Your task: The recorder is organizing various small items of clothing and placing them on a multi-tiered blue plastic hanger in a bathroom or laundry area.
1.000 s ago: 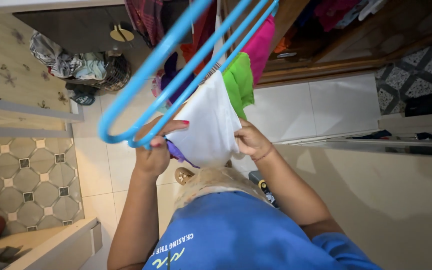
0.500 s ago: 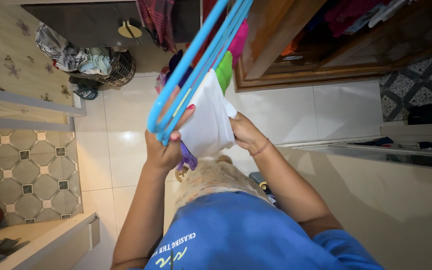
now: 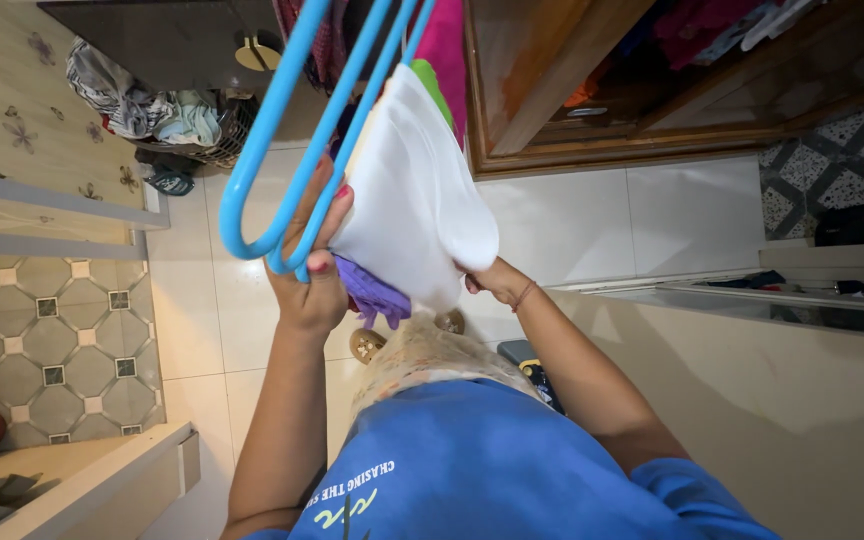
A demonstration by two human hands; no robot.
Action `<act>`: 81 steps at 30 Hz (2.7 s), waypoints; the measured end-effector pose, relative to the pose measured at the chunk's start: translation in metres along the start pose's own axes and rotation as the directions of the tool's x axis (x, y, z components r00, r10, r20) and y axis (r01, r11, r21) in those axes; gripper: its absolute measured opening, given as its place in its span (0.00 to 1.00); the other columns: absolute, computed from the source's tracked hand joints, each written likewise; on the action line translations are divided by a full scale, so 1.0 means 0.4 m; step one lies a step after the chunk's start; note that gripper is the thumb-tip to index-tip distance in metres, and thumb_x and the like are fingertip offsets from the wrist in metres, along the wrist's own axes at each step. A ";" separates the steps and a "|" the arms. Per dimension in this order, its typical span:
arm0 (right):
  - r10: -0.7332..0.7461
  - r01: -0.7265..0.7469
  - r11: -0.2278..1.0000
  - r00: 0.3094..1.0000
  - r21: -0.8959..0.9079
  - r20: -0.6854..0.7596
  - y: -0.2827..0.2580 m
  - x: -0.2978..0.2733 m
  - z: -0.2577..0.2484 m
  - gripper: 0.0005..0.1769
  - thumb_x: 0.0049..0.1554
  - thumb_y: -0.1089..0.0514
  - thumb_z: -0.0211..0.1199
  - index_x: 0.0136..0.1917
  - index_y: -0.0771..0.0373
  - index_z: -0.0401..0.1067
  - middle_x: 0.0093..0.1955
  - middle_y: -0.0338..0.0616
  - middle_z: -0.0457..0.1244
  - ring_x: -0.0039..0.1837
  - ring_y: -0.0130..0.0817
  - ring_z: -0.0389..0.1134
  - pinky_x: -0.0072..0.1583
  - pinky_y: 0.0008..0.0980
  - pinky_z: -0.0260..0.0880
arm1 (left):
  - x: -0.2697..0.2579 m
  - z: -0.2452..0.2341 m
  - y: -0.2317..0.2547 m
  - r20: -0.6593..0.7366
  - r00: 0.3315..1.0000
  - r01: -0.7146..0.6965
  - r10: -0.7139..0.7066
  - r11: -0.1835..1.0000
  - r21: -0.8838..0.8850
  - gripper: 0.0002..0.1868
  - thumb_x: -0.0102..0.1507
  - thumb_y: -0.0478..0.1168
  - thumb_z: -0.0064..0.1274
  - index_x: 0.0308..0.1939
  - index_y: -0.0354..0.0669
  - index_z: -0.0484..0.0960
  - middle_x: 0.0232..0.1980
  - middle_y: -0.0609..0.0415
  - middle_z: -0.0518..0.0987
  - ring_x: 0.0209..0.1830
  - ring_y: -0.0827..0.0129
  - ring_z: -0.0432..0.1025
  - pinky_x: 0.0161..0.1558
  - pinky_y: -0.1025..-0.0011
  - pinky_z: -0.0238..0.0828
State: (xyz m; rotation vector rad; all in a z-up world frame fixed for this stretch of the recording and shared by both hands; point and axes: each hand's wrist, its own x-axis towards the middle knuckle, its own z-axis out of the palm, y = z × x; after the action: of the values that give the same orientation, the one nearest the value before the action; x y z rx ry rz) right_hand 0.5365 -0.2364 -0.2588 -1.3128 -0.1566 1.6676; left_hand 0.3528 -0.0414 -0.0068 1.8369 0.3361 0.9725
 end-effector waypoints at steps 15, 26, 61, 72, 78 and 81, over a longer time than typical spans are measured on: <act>-0.444 0.406 0.896 0.824 -0.180 -0.351 -0.154 0.011 0.126 0.14 0.66 0.50 0.54 0.60 0.58 0.68 0.52 0.38 0.67 0.51 0.26 0.67 0.53 0.24 0.69 | 0.018 -0.017 0.030 -0.017 0.998 -0.064 0.063 0.997 -0.036 0.34 0.77 0.61 0.36 0.65 0.31 0.78 0.77 0.38 0.67 0.77 0.53 0.65 0.79 0.57 0.60; -0.853 0.640 0.508 0.467 -0.576 -0.234 -0.403 -0.130 0.255 0.16 0.66 0.62 0.60 0.66 0.61 0.66 0.57 0.37 0.65 0.56 0.24 0.66 0.57 0.27 0.70 | -0.045 -0.052 0.008 0.013 1.000 0.010 -0.013 0.978 0.206 0.37 0.76 0.63 0.32 0.61 0.32 0.81 0.71 0.42 0.75 0.73 0.56 0.69 0.77 0.61 0.60; -0.543 0.760 -0.095 0.502 -0.643 0.674 -0.185 0.167 0.763 0.13 0.48 0.52 0.72 0.46 0.53 0.75 0.55 0.40 0.63 0.60 0.45 0.64 0.63 0.45 0.64 | -0.311 -0.417 -0.070 0.027 0.624 0.773 -0.781 0.622 0.121 0.29 0.56 0.31 0.57 0.63 0.33 0.73 0.52 0.52 0.79 0.56 0.65 0.74 0.57 0.67 0.70; -0.587 0.690 0.342 0.687 -0.638 0.427 -0.186 0.198 0.529 0.26 0.58 0.57 0.67 0.68 0.60 0.67 0.73 0.51 0.57 0.73 0.51 0.61 0.70 0.43 0.65 | -0.196 -0.367 -0.136 -0.079 0.474 0.770 -0.877 0.456 -0.447 0.46 0.51 0.36 0.50 0.76 0.30 0.63 0.49 0.51 0.73 0.41 0.70 0.67 0.45 0.75 0.66; -0.360 0.436 0.467 0.888 -0.769 0.285 0.069 0.507 0.170 0.22 0.56 0.54 0.69 0.62 0.61 0.70 0.65 0.51 0.62 0.66 0.49 0.65 0.65 0.40 0.66 | -0.210 -0.291 -0.218 -0.239 0.456 0.661 -0.857 0.506 -0.554 0.50 0.50 0.38 0.49 0.78 0.22 0.62 0.52 0.46 0.72 0.39 0.69 0.66 0.43 0.75 0.64; -0.237 0.270 0.538 0.958 -0.799 0.165 0.169 0.630 0.031 0.21 0.55 0.51 0.69 0.58 0.61 0.71 0.57 0.50 0.65 0.60 0.48 0.68 0.61 0.40 0.68 | -0.250 -0.285 -0.255 -0.335 0.452 0.578 -0.827 0.557 -0.597 0.50 0.51 0.38 0.52 0.77 0.20 0.59 0.63 0.44 0.71 0.47 0.67 0.66 0.42 0.74 0.63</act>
State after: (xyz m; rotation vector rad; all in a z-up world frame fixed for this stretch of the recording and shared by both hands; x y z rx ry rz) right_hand 0.4997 -0.0813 -0.4658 -1.8096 -1.2291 1.3725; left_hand 0.2229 0.0190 -0.1205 0.7699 1.1324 0.8547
